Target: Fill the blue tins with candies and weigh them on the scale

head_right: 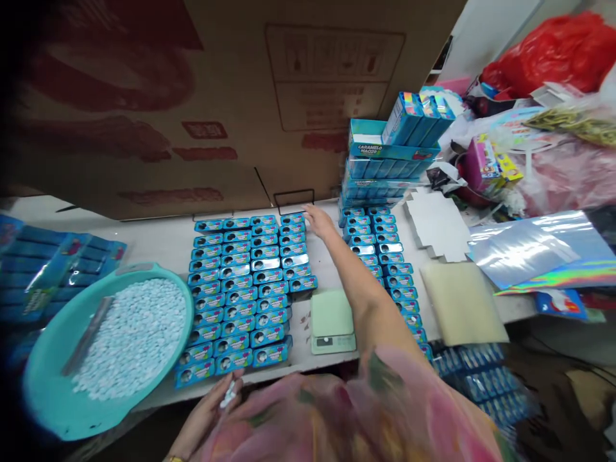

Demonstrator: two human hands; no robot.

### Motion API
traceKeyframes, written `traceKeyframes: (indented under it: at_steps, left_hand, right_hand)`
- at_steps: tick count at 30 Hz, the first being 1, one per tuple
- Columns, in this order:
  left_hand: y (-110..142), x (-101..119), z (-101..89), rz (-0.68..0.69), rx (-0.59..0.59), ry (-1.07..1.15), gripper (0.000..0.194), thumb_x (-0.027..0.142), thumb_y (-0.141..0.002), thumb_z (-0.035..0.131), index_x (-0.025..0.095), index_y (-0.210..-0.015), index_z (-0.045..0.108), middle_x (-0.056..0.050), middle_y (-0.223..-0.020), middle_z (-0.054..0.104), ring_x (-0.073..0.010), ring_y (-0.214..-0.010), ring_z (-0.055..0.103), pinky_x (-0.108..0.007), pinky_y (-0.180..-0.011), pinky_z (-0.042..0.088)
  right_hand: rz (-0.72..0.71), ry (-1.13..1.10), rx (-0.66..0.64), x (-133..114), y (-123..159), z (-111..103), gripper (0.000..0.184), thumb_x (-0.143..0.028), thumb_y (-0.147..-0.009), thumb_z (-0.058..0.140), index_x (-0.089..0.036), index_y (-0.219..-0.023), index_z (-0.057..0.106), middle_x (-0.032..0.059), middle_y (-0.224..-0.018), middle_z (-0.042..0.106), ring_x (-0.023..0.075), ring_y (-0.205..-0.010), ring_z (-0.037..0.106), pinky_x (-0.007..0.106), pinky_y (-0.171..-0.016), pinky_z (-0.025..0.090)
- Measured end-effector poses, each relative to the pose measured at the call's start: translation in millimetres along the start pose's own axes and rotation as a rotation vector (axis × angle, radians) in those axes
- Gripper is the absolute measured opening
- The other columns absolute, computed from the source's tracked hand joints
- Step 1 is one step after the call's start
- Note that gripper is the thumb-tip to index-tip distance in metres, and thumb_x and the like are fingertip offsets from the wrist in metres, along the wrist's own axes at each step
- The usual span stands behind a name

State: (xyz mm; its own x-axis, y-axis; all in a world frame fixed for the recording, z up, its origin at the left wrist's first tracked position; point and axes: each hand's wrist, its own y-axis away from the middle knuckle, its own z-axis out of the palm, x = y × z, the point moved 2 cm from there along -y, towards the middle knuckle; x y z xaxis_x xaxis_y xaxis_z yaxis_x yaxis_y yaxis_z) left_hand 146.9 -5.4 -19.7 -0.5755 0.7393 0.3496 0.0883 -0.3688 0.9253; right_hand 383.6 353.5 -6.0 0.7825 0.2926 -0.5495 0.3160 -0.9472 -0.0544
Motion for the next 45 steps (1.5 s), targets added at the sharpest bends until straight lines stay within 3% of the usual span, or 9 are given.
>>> traceKeyframes:
  at_steps: [4, 7, 9, 12, 19, 29, 37, 41, 45]
  left_hand:
    - [-2, 10, 19.1, -0.017, -0.142, -0.007, 0.024, 0.025, -0.059, 0.069, 0.012, -0.078, 0.063, 0.002, -0.057, 0.049, -0.0043, -0.041, 0.04, -0.016, -0.035, 0.032]
    - [-4, 12, 33.2, -0.032, -0.265, -0.023, 0.023, 0.025, -0.061, 0.067, 0.012, -0.079, 0.061, 0.003, -0.057, 0.048, -0.0029, -0.039, 0.035, -0.015, -0.032, 0.026]
    - [-6, 10, 40.1, -0.055, -0.309, -0.043, 0.023, 0.023, -0.062, 0.066, 0.011, -0.081, 0.06, 0.003, -0.058, 0.048, -0.0027, -0.04, 0.036, -0.014, -0.033, 0.026]
    - [-7, 6, 45.3, -0.067, -0.356, -0.064, 0.022, 0.023, -0.065, 0.065, 0.011, -0.083, 0.059, 0.003, -0.059, 0.048, -0.0027, -0.04, 0.036, -0.014, -0.033, 0.026]
    - [-2, -2, 33.7, -0.059, -0.301, -0.076, 0.028, 0.025, -0.061, 0.068, 0.011, -0.083, 0.058, 0.004, -0.057, 0.047, -0.0024, -0.04, 0.036, -0.014, -0.033, 0.026]
    - [-3, 2, 22.8, -0.048, -0.267, -0.02, 0.027, 0.025, -0.063, 0.068, 0.01, -0.084, 0.059, 0.003, -0.058, 0.049, -0.0019, -0.04, 0.037, -0.013, -0.033, 0.024]
    - [2, 3, 26.5, -0.042, -0.262, -0.012, 0.028, 0.026, -0.058, 0.071, 0.01, -0.079, 0.06, 0.003, -0.054, 0.048, -0.0019, -0.038, 0.035, -0.014, -0.032, 0.021]
    - [0, 4, 22.0, -0.04, -0.248, 0.034, 0.025, 0.025, -0.06, 0.07, 0.011, -0.078, 0.06, 0.003, -0.055, 0.048, -0.0023, -0.038, 0.037, -0.014, -0.033, 0.023]
    - [-2, 5, 15.9, -0.034, -0.23, 0.081, 0.024, 0.024, -0.059, 0.07, 0.012, -0.076, 0.06, 0.003, -0.056, 0.05, -0.0028, -0.039, 0.038, -0.015, -0.033, 0.027]
  right_hand:
    - [0.029, 0.024, -0.072, 0, 130, -9, 0.021, -0.022, -0.082, 0.046, -0.015, -0.096, 0.06, 0.0063, -0.093, 0.06, 0.0131, -0.086, 0.053, 0.023, -0.078, 0.039]
    - [-0.062, 0.027, -0.371, -15, 232, 15, 0.014, -0.019, -0.078, 0.052, -0.018, -0.09, 0.06, 0.0031, -0.087, 0.06, 0.0121, -0.082, 0.055, 0.021, -0.071, 0.041]
    - [-0.088, 0.103, -0.472, -25, 276, 35, 0.015, -0.018, -0.081, 0.047, -0.02, -0.092, 0.058, 0.0026, -0.088, 0.058, 0.0121, -0.083, 0.054, 0.02, -0.069, 0.041]
    - [-0.074, 0.312, -0.499, -31, 302, 61, 0.017, -0.014, -0.082, 0.043, -0.019, -0.091, 0.056, 0.0037, -0.089, 0.055, 0.0137, -0.082, 0.052, 0.023, -0.066, 0.041]
    - [-0.145, 0.455, -0.425, -25, 315, 86, 0.02, -0.009, -0.082, 0.038, -0.015, -0.092, 0.054, 0.0087, -0.098, 0.053, 0.0169, -0.081, 0.051, 0.029, -0.068, 0.045]
    - [-0.411, 0.415, -0.289, -12, 332, 89, 0.025, -0.008, -0.081, 0.038, -0.013, -0.095, 0.058, 0.01, -0.102, 0.058, 0.0198, -0.094, 0.052, 0.032, -0.075, 0.047]
    - [-0.242, 0.28, -0.169, -21, 331, 83, 0.024, -0.007, -0.08, 0.038, -0.017, -0.087, 0.058, 0.0083, -0.087, 0.059, 0.0181, -0.077, 0.053, 0.032, -0.065, 0.048]
    - [-0.185, 0.016, 0.059, -40, 271, 46, 0.023, -0.011, -0.081, 0.037, -0.018, -0.093, 0.055, 0.0075, -0.092, 0.056, 0.0163, -0.087, 0.05, 0.029, -0.076, 0.045]
    - [-0.169, -0.135, 0.223, -55, 144, 17, 0.023, -0.013, -0.079, 0.038, -0.019, -0.091, 0.057, 0.0058, -0.092, 0.055, 0.0152, -0.092, 0.05, 0.029, -0.08, 0.042]
